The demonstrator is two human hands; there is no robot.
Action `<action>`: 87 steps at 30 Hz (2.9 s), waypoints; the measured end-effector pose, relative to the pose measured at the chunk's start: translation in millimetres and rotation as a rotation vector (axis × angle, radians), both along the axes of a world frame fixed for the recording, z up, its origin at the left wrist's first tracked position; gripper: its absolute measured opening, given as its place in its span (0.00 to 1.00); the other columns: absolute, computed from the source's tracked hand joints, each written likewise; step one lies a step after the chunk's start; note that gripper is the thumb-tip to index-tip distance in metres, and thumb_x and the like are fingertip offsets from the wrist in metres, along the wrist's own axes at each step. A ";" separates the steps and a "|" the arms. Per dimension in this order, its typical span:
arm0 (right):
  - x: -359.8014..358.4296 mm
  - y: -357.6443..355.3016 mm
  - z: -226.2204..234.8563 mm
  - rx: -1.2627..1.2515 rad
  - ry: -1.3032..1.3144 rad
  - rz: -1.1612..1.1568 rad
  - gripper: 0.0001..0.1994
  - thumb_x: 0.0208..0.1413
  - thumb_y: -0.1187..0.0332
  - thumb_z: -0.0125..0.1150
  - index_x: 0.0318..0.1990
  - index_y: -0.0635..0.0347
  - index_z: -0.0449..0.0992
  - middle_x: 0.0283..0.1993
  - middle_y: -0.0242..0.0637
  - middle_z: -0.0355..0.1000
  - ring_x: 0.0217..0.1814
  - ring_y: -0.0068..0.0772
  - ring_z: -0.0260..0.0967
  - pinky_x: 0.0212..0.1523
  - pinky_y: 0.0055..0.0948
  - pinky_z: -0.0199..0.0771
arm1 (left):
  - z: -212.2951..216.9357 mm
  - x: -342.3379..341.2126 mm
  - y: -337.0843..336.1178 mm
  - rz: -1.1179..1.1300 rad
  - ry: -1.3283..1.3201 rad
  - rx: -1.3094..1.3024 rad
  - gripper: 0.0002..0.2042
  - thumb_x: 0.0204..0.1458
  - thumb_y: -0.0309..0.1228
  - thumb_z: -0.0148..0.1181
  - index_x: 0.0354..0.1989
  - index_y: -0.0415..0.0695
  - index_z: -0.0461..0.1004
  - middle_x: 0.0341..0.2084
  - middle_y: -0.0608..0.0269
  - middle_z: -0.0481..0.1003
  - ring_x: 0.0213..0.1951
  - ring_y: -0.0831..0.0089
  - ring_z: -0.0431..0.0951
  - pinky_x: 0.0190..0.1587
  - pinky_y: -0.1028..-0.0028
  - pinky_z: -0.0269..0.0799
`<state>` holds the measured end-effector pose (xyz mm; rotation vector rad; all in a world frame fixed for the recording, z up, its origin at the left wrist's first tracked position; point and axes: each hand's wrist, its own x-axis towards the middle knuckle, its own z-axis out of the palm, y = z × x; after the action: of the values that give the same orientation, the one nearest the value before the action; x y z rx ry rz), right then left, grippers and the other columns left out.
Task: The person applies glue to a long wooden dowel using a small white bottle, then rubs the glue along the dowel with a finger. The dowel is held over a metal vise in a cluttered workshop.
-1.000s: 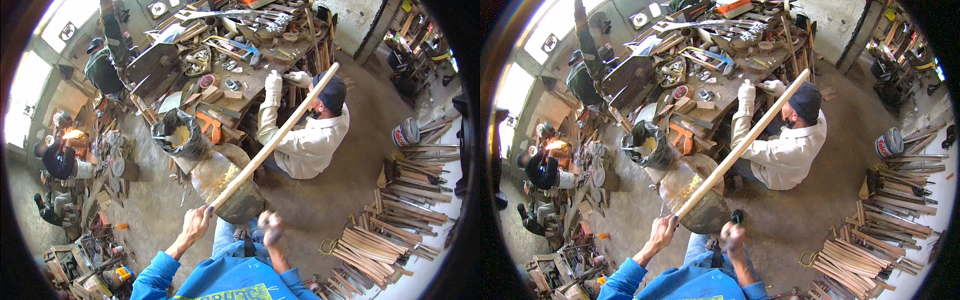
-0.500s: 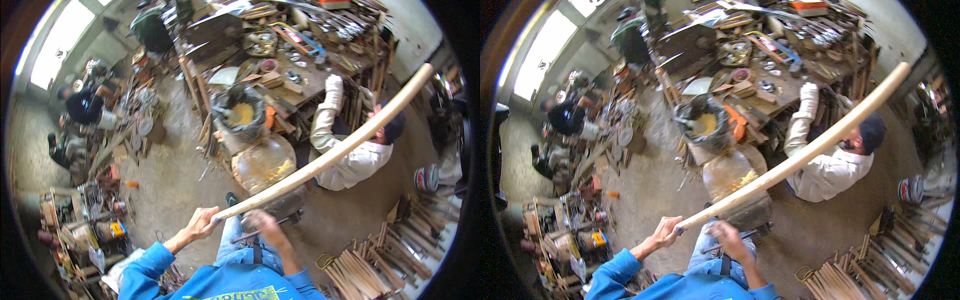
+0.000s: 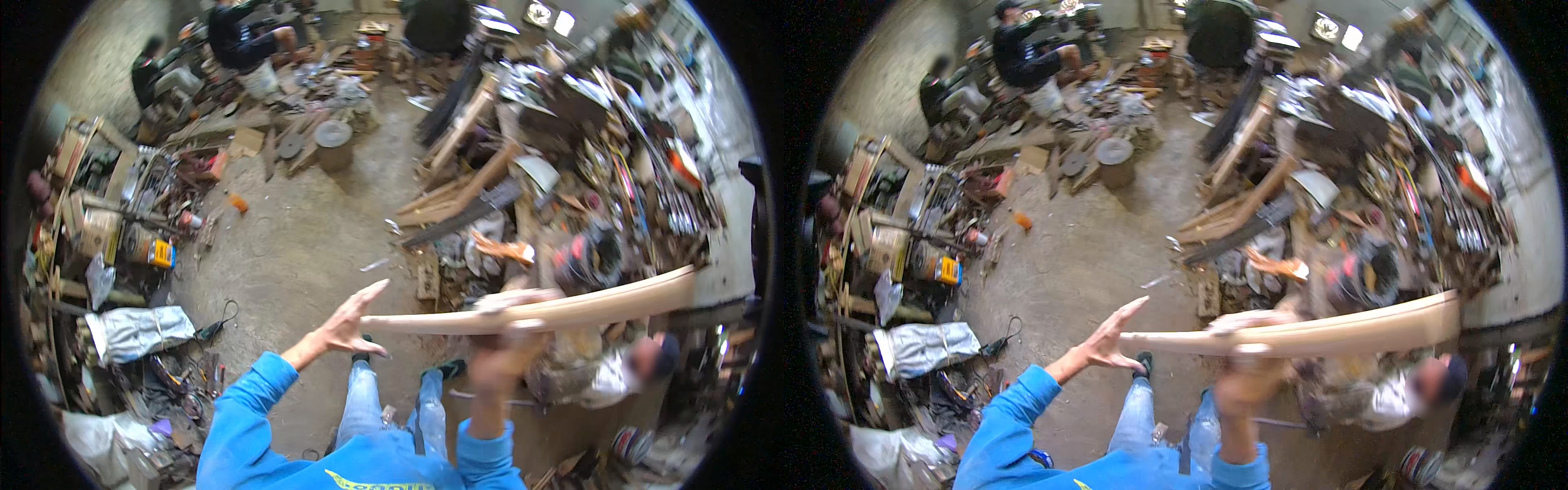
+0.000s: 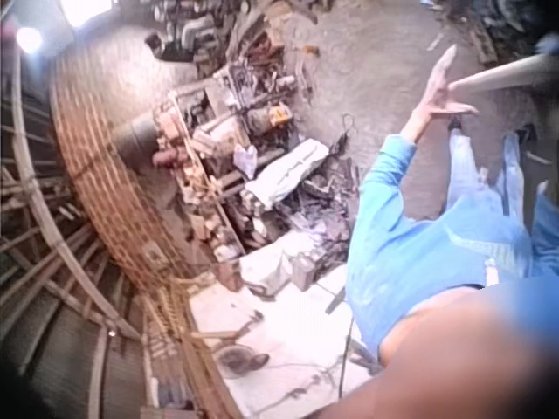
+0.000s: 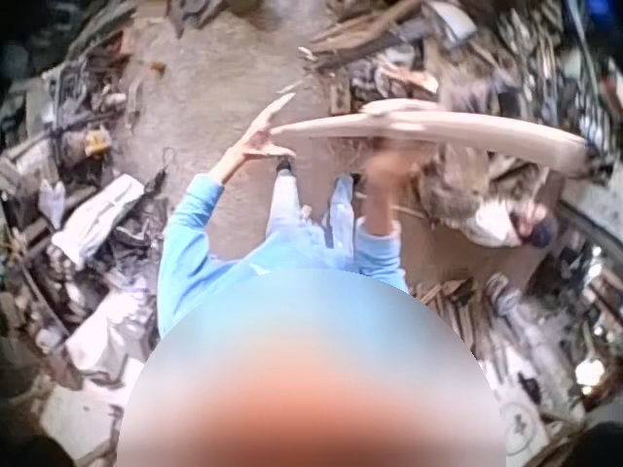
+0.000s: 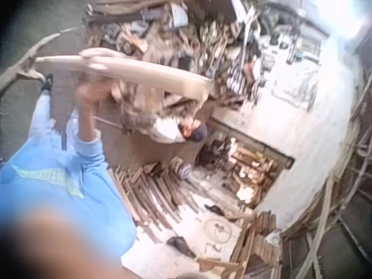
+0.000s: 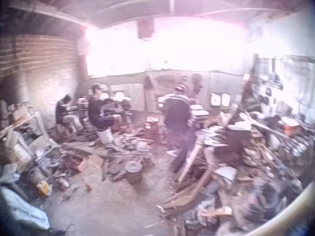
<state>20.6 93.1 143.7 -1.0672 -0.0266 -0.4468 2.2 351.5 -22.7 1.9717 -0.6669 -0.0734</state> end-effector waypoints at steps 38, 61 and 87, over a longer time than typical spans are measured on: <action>-119.0 151.5 33.2 -1.214 0.462 0.620 0.26 0.66 0.48 0.52 0.51 0.69 0.69 0.28 0.60 0.75 0.30 0.67 0.75 0.28 0.55 0.75 | -79.7 20.2 59.6 0.850 1.123 -1.595 0.14 0.62 0.38 0.54 0.36 0.36 0.68 0.22 0.58 0.70 0.22 0.67 0.71 0.27 0.71 0.73; -62.9 52.0 -69.1 -0.333 0.504 0.033 0.26 0.71 0.61 0.47 0.72 0.57 0.57 0.61 0.49 0.71 0.57 0.35 0.74 0.48 0.27 0.79 | 29.9 34.9 75.0 0.094 0.973 -0.264 0.25 0.64 0.63 0.40 0.38 0.52 0.61 0.20 0.69 0.63 0.18 0.76 0.67 0.19 0.75 0.65; -84.0 -89.0 -88.5 0.298 0.667 -0.820 0.33 0.70 0.61 0.52 0.77 0.53 0.45 0.40 0.36 0.67 0.27 0.23 0.69 0.24 0.24 0.78 | 116.7 -48.7 -94.6 -0.510 0.845 0.539 0.24 0.68 0.41 0.42 0.65 0.37 0.60 0.36 0.51 0.76 0.33 0.63 0.75 0.39 0.65 0.72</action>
<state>-63.3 4.1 55.2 -0.8512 1.0688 -0.7739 -46.5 257.0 94.0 1.9474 -0.5806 -1.4331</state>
